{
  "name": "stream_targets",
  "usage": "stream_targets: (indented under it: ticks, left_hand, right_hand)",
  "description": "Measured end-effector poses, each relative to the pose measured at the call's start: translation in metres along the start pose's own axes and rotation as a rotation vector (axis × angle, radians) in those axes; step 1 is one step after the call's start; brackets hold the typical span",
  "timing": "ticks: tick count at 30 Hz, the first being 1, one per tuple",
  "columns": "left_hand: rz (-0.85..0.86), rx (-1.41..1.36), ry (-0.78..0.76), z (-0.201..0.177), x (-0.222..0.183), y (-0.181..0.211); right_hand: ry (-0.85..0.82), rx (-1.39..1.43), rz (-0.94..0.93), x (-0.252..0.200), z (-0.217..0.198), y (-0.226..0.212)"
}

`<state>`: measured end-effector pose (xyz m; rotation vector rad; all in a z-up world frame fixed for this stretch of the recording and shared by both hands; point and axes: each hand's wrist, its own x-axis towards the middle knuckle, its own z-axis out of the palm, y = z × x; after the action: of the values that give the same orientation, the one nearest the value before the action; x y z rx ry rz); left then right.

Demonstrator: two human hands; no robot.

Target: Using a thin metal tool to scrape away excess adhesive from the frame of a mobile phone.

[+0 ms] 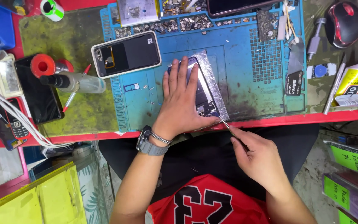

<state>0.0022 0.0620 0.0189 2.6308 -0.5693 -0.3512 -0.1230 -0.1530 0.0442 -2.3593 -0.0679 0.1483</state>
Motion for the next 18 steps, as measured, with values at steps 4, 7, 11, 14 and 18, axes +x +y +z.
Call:
stream_targets:
  ticks: [4, 7, 11, 14, 18]
  left_hand:
    - [-0.003, -0.012, 0.008, -0.0005, 0.0002, 0.0016]
    - [-0.007, -0.015, 0.034, 0.0002, -0.0001, 0.0022]
    - [-0.021, 0.005, 0.035, 0.0022, 0.0004, 0.0025]
    - [-0.022, 0.025, 0.041, 0.0027, 0.0002, 0.0030]
    - [-0.021, 0.031, 0.055, 0.0036, -0.0004, 0.0032]
  right_hand:
    - [0.016, -0.058, -0.012, -0.0006, 0.0035, 0.0013]
    - [0.019, -0.090, -0.033, -0.0017, 0.0045, 0.0018]
    - [-0.001, -0.110, 0.003, 0.0008, 0.0029, 0.0008]
    - [-0.028, -0.126, 0.032, 0.0038, 0.0010, -0.0009]
    - [-0.089, -0.141, 0.102, 0.0066, 0.0009, -0.0035]
